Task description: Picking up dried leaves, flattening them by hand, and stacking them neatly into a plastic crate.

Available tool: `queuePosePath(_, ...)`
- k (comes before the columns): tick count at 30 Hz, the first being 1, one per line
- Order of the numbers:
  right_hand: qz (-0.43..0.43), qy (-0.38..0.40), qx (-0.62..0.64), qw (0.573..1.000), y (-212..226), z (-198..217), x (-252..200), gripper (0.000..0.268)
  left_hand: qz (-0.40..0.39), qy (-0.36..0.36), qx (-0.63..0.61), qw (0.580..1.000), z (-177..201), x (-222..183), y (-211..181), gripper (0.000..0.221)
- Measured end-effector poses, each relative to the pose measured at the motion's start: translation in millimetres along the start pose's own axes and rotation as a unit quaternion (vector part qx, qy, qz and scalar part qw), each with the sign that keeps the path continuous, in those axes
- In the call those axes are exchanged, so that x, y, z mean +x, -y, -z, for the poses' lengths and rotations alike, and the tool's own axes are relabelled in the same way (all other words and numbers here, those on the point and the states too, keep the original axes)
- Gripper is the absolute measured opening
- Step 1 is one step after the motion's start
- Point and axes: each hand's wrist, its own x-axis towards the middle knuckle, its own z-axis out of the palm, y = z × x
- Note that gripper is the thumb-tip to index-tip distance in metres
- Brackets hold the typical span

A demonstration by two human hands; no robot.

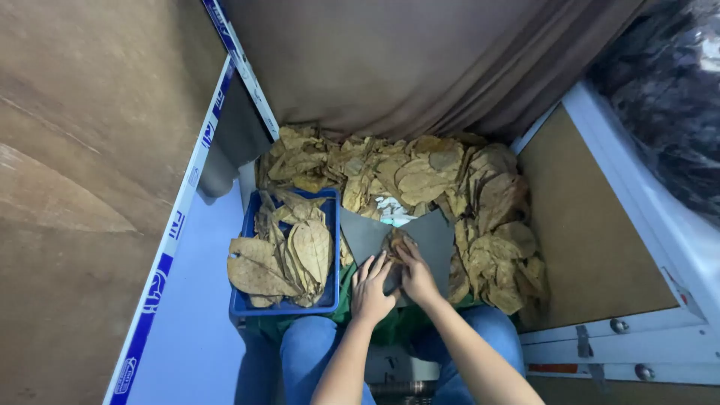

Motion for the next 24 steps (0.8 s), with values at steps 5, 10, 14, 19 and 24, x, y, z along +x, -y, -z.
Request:
queuePosePath(5, -0.028, 0.006, -0.017, 0.999, 26.8, 8.3, -50.5, 0.056, -0.045, -0.06, 0.011, 0.997, -21.9, 6.7, 15.0, 0.065)
queuePosePath(10, -0.025, 0.045, -0.074, 0.996, 19.7, 2.0, -62.9, 0.058, -0.057, -0.099, 0.014, 0.993, -34.1, 9.7, 20.7, 0.076)
queuePosePath(14, -0.042, 0.076, -0.19, 0.978, 32.8, 10.7, -37.6, 0.061, -0.034, -0.08, 0.018, 0.996, -24.1, 7.9, 14.2, 0.075)
queuePosePath(19, -0.034, 0.087, -0.248, 0.964, 25.8, 20.8, -0.5, 0.057, -0.015, -0.042, 0.011, 0.999, -6.6, 0.6, 1.7, 0.075)
queuePosePath(24, -0.067, 0.075, -0.252, 0.962, -3.8, 26.7, 23.3, 0.062, -0.016, -0.034, 0.005, 0.999, 4.8, -4.1, -5.9, 0.074)
